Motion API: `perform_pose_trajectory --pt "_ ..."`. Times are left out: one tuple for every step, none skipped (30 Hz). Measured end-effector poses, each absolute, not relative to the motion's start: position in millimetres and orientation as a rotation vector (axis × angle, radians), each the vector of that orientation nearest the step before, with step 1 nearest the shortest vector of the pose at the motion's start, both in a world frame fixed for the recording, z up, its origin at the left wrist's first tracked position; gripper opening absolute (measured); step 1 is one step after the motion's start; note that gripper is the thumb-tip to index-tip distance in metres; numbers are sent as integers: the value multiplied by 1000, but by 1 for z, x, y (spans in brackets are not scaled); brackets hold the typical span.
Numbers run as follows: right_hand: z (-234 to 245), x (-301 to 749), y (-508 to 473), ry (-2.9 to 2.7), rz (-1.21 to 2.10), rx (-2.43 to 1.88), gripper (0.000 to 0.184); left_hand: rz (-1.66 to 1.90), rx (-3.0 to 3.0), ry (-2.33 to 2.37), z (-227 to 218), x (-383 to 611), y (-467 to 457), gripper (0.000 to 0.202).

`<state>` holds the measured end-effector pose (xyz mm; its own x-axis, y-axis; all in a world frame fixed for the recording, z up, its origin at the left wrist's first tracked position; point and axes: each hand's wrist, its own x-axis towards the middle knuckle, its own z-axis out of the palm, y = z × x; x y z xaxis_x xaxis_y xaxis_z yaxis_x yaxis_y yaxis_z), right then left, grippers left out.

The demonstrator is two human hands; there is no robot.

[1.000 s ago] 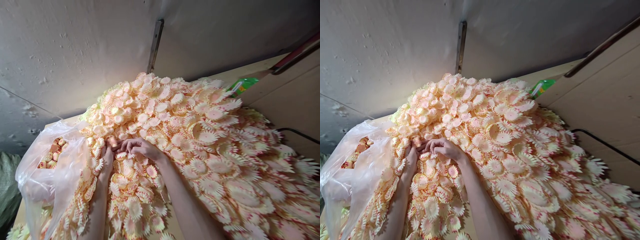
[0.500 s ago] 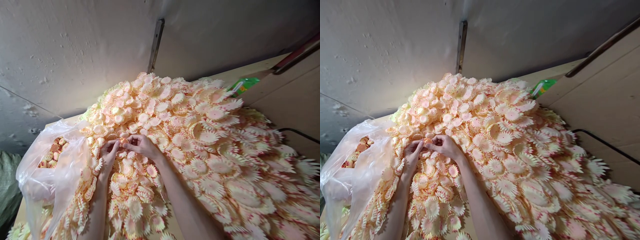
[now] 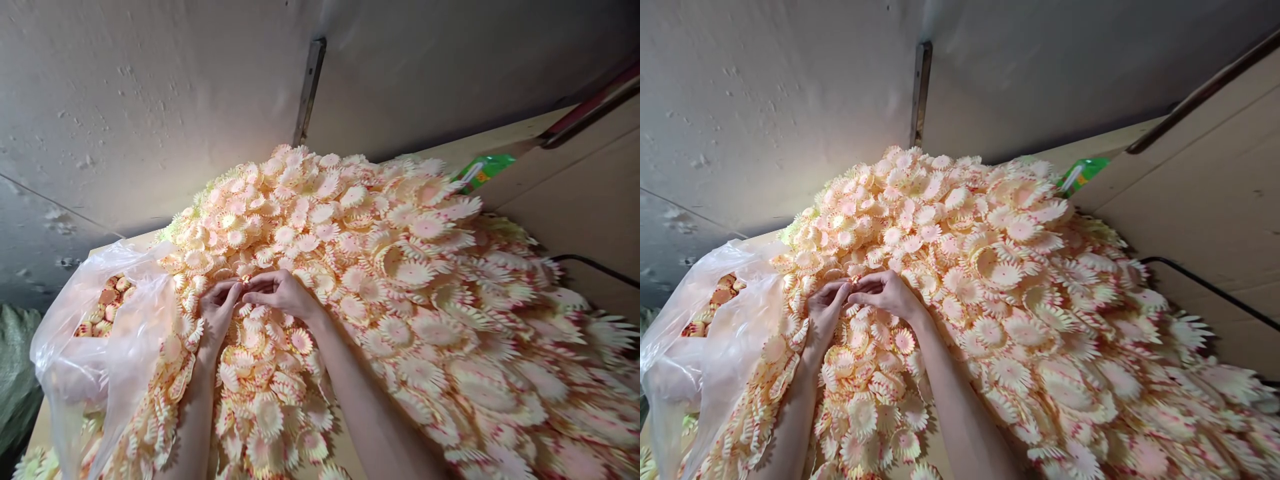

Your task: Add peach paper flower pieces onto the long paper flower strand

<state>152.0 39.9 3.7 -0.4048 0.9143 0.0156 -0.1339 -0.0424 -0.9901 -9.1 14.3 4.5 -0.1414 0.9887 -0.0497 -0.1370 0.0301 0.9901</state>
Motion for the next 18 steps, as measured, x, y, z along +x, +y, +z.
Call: perform_pose_trajectory --pt "3 151 40 -1376 1586 -898 32 1334 1010 1208 5 -9 14 28" --pt "3 150 40 -1369 1581 -909 32 1329 1014 1190 5 -9 14 28" --pt "3 149 40 -1368 1569 -920 31 1328 1016 1177 5 -9 14 29" --pt "3 149 40 -1371 1552 -932 30 1328 1012 1171 5 -8 14 29" --pt "3 149 40 -1375 1535 -941 30 1330 1003 1171 4 -8 15 30" --pt "3 149 40 -1380 1521 -949 29 1332 986 1175 4 -8 15 30" --pt "3 149 40 -1386 1511 -955 29 1334 969 1183 3 -8 15 30" --pt "4 150 40 -1391 1507 -956 28 1340 956 1193 2 -8 15 30" --pt "5 150 40 -1395 1507 -956 28 1349 955 1203 2 -9 15 29" --pt "5 150 40 -1399 1507 -956 27 1359 962 1211 2 -9 15 28" --pt "6 150 40 -1401 1504 -957 27 1369 973 1214 2 -9 15 27" --pt "6 150 40 -1401 1500 -960 27 1378 982 1214 2 -10 15 26" --pt "6 150 40 -1400 1496 -962 27 1387 988 1216 1 -10 15 25" --pt "6 149 40 -1394 1491 -962 27 1394 990 1219 1 -10 16 24" --pt "6 149 41 -1386 1489 -958 27 1400 994 1224 1 -11 16 24" --pt "5 149 41 -1381 1486 -953 27 1408 1006 1230 0 -11 16 23" --pt "4 149 41 -1379 1482 -948 27 1414 1024 1236 0 -11 16 22" --pt "3 149 41 -1380 1478 -942 27 1414 1039 1238 0 -11 16 21"
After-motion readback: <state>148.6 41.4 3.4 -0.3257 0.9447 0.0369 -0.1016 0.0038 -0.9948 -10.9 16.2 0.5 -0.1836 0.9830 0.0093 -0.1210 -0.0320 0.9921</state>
